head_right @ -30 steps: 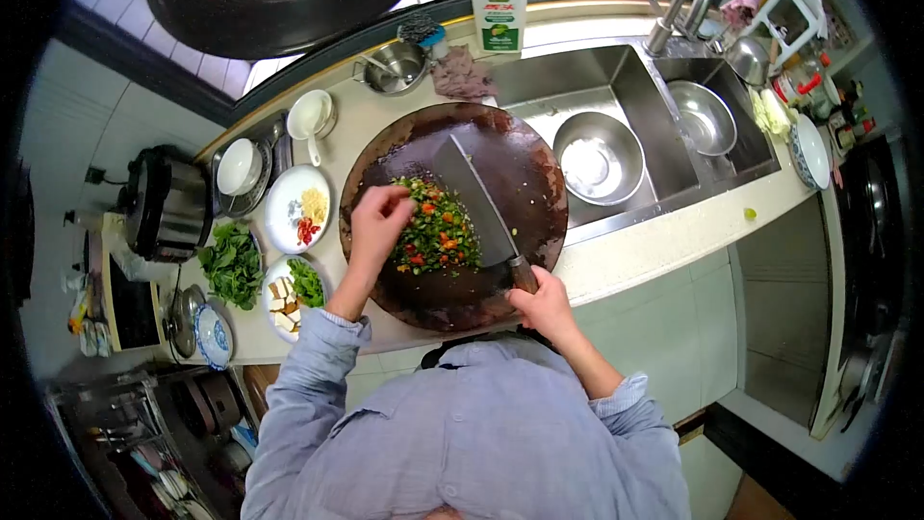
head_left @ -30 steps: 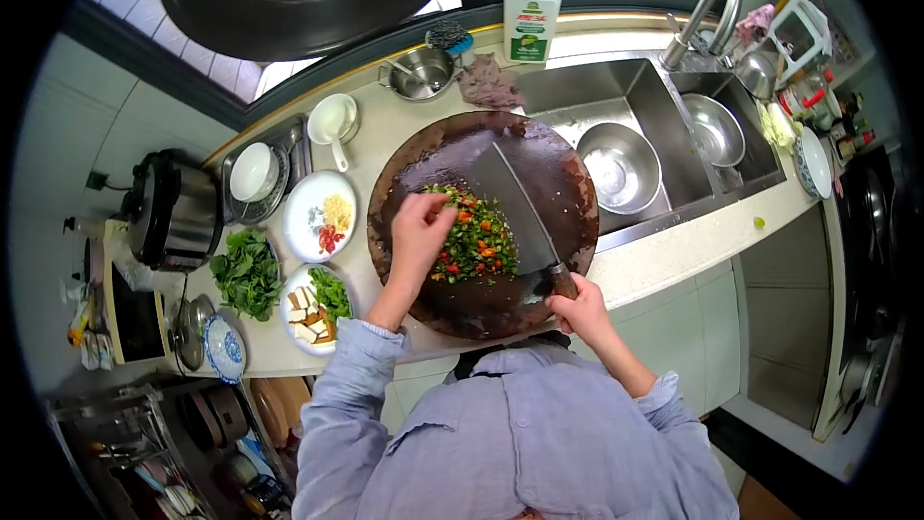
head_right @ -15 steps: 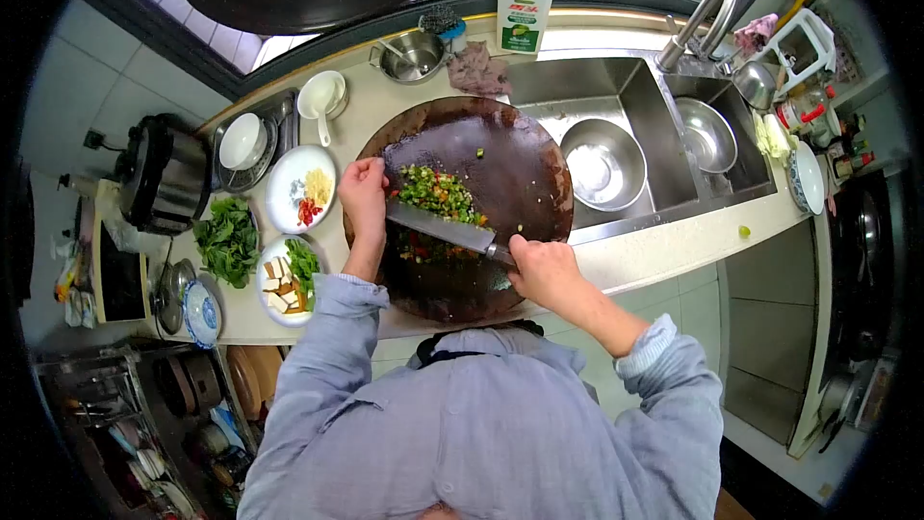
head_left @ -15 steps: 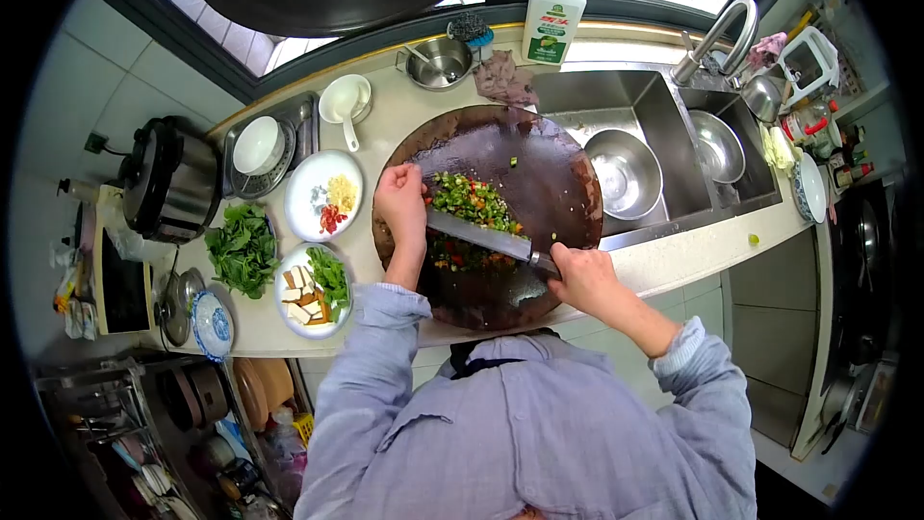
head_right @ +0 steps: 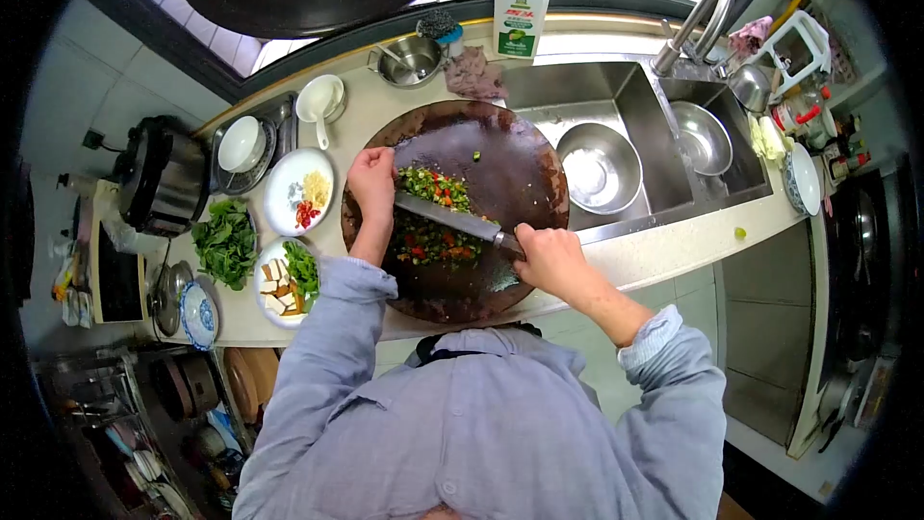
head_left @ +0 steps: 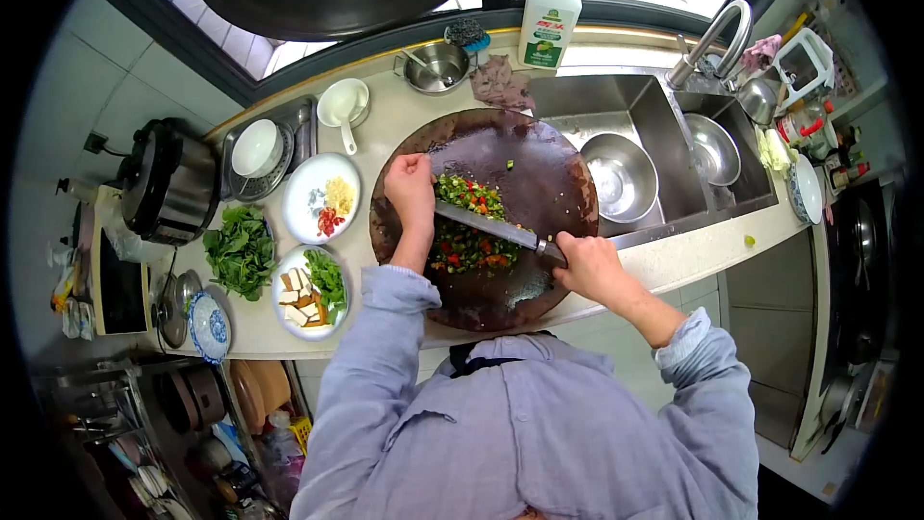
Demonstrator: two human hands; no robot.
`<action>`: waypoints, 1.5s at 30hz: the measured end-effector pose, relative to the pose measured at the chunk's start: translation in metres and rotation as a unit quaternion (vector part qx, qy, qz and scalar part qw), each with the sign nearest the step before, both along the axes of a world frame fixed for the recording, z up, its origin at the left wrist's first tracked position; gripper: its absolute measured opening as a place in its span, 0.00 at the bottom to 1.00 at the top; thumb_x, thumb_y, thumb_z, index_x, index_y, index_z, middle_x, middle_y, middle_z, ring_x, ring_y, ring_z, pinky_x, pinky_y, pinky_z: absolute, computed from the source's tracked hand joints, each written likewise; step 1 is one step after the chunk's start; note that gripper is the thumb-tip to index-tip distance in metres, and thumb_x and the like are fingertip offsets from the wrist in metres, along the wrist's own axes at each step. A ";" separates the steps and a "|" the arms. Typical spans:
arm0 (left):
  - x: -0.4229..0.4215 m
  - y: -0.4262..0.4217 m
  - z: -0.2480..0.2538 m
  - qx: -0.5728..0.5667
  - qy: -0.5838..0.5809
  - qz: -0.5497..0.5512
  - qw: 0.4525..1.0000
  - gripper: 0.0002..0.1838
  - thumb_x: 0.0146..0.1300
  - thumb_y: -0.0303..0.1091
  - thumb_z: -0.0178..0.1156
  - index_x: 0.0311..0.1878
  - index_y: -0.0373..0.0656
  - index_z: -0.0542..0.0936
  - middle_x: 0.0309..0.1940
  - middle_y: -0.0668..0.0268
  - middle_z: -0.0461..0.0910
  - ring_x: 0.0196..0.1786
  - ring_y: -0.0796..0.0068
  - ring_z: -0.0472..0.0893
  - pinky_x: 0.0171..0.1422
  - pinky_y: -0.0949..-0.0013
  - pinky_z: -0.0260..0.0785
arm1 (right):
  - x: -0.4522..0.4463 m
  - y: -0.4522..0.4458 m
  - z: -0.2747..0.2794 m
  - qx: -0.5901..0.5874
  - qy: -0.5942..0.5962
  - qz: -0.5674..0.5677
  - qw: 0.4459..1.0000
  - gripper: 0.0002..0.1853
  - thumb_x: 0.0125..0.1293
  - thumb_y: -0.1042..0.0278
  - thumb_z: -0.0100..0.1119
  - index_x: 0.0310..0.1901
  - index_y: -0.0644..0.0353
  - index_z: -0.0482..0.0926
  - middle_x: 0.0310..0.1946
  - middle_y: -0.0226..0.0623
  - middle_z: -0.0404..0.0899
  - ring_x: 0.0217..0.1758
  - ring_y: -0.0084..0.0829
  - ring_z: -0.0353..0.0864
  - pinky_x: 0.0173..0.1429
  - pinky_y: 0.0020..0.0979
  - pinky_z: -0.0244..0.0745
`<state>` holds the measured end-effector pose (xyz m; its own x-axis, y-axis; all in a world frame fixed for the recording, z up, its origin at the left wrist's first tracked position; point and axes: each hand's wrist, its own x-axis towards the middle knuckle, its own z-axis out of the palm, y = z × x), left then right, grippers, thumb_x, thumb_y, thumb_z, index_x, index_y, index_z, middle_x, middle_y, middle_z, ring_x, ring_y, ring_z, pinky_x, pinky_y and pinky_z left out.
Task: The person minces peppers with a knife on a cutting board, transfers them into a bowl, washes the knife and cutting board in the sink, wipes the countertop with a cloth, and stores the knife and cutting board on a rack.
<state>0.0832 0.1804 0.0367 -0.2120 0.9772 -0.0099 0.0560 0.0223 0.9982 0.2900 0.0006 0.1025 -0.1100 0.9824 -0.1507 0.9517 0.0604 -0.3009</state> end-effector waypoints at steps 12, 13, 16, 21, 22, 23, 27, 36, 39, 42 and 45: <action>-0.015 -0.008 0.009 -0.023 0.027 0.011 0.999 0.06 0.57 0.30 0.60 0.32 0.36 0.78 0.17 0.71 0.74 0.19 0.85 0.69 0.23 0.81 0.57 | -0.009 0.003 -0.001 -0.006 -0.001 0.004 1.000 0.16 0.45 0.61 0.66 0.30 0.60 0.71 0.23 0.46 0.79 0.30 0.47 0.81 0.34 0.43 0.75; -0.016 -0.002 0.004 -0.032 0.018 0.004 0.999 0.06 0.57 0.30 0.60 0.32 0.36 0.78 0.17 0.72 0.74 0.19 0.86 0.69 0.23 0.81 0.57 | -0.008 0.006 0.000 -0.009 -0.019 -0.005 1.000 0.16 0.46 0.60 0.66 0.30 0.60 0.70 0.23 0.46 0.79 0.30 0.47 0.80 0.34 0.44 0.74; -0.018 0.006 0.013 -0.059 0.002 0.001 0.998 0.06 0.56 0.30 0.61 0.31 0.37 0.78 0.16 0.71 0.73 0.17 0.86 0.67 0.20 0.80 0.55 | -0.002 0.017 0.023 -0.036 -0.044 0.017 0.998 0.16 0.48 0.59 0.64 0.33 0.60 0.72 0.23 0.46 0.79 0.30 0.46 0.81 0.34 0.43 0.75; -0.035 -0.003 -0.011 -0.099 -0.031 -0.004 0.995 0.06 0.57 0.30 0.60 0.33 0.37 0.77 0.17 0.70 0.73 0.15 0.85 0.65 0.17 0.80 0.53 | -0.012 0.012 0.041 -0.049 -0.036 0.030 0.998 0.16 0.47 0.60 0.63 0.33 0.61 0.72 0.22 0.45 0.79 0.30 0.46 0.80 0.34 0.44 0.74; -0.029 -0.003 -0.006 -0.056 -0.017 0.003 0.998 0.06 0.57 0.30 0.60 0.32 0.37 0.77 0.17 0.70 0.73 0.16 0.85 0.66 0.18 0.80 0.54 | -0.012 0.011 0.031 -0.053 -0.039 0.028 0.997 0.16 0.47 0.61 0.64 0.33 0.61 0.72 0.23 0.45 0.79 0.30 0.45 0.81 0.34 0.43 0.75; -0.023 -0.011 -0.003 -0.018 -0.002 0.010 1.000 0.06 0.57 0.30 0.60 0.32 0.37 0.77 0.17 0.71 0.73 0.17 0.85 0.67 0.19 0.80 0.56 | -0.008 0.003 0.009 -0.027 -0.027 0.013 0.999 0.15 0.47 0.62 0.64 0.32 0.60 0.71 0.22 0.45 0.79 0.29 0.46 0.80 0.33 0.43 0.74; -0.020 -0.012 0.003 -0.028 -0.016 -0.013 0.999 0.05 0.57 0.28 0.59 0.31 0.35 0.76 0.18 0.71 0.74 0.20 0.85 0.70 0.23 0.79 0.59 | -0.002 0.000 -0.011 0.039 -0.003 0.003 0.999 0.15 0.46 0.63 0.64 0.31 0.58 0.70 0.21 0.44 0.77 0.29 0.47 0.79 0.33 0.44 0.73; -0.054 -0.063 0.020 -0.060 -0.028 -0.009 0.998 0.03 0.57 0.27 0.60 0.32 0.38 0.76 0.18 0.73 0.72 0.20 0.87 0.68 0.23 0.82 0.57 | -0.019 -0.037 0.007 -0.031 0.070 0.031 0.997 0.14 0.45 0.68 0.62 0.33 0.59 0.70 0.23 0.45 0.78 0.32 0.47 0.80 0.34 0.45 0.73; -0.054 -0.057 0.014 -0.070 -0.064 0.017 0.995 0.04 0.57 0.27 0.60 0.32 0.38 0.76 0.18 0.73 0.72 0.20 0.87 0.67 0.23 0.82 0.57 | -0.016 -0.028 0.004 0.034 0.045 0.055 0.997 0.14 0.44 0.69 0.61 0.33 0.60 0.70 0.24 0.43 0.78 0.30 0.45 0.80 0.33 0.43 0.73; -0.052 -0.036 0.023 -0.060 -0.084 0.009 0.995 0.04 0.57 0.27 0.60 0.32 0.38 0.76 0.18 0.73 0.72 0.20 0.87 0.67 0.23 0.83 0.55 | -0.013 -0.009 0.020 0.077 0.012 0.069 0.995 0.12 0.45 0.70 0.60 0.33 0.60 0.71 0.23 0.41 0.78 0.27 0.43 0.80 0.30 0.41 0.73; -0.047 -0.017 0.015 -0.070 -0.095 0.015 0.993 0.04 0.57 0.28 0.60 0.31 0.38 0.76 0.18 0.72 0.72 0.20 0.87 0.67 0.23 0.82 0.54 | -0.015 0.011 0.027 0.086 -0.042 0.045 0.994 0.12 0.44 0.70 0.60 0.32 0.59 0.71 0.24 0.40 0.77 0.28 0.41 0.80 0.29 0.40 0.73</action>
<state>0.0365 0.1632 0.0515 -0.2217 0.9568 -0.1880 -0.1361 0.1605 0.9776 0.2751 0.0121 0.1297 -0.1934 0.9811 0.0069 0.9613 0.1909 -0.1988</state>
